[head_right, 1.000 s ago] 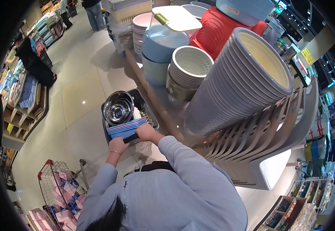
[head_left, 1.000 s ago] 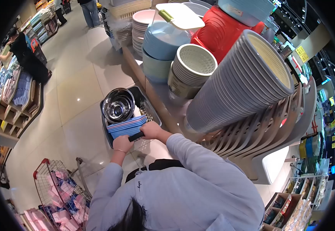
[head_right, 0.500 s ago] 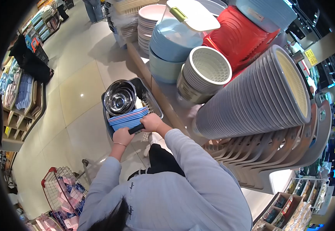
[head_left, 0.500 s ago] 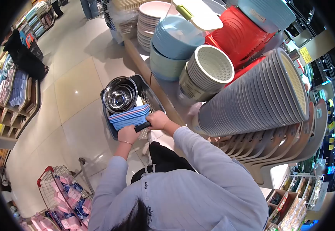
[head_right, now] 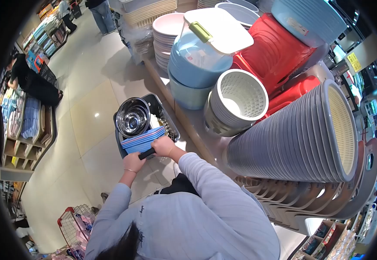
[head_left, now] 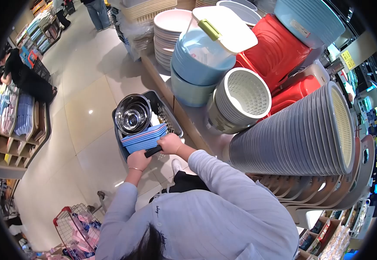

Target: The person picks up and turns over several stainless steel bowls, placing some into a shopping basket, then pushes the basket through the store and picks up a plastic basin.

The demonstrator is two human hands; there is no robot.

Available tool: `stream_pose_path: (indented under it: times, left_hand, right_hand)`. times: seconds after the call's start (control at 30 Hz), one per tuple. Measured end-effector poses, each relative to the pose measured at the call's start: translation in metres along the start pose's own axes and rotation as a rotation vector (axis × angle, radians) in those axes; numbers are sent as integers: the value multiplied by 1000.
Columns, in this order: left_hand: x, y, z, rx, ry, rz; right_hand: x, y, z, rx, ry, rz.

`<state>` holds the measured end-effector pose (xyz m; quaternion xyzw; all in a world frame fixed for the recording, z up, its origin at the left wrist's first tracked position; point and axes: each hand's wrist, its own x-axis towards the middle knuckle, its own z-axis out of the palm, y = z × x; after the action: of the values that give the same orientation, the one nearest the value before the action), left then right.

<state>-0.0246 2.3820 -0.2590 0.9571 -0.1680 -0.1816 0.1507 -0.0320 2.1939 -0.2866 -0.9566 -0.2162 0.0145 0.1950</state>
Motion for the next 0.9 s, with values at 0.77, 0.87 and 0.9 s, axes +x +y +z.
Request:
stream_pose_path:
  times: [0.77, 0.87, 0.9]
  left_hand:
    - [149, -57, -43, 25, 40, -42]
    - [177, -66, -48, 20, 25, -37]
    - [187, -68, -52, 29, 4, -41]
  right_hand:
    - [151, 74, 4, 74, 16, -46]
    - [177, 90, 5, 57, 16, -43]
    - [186, 94, 5, 51, 16, -40]
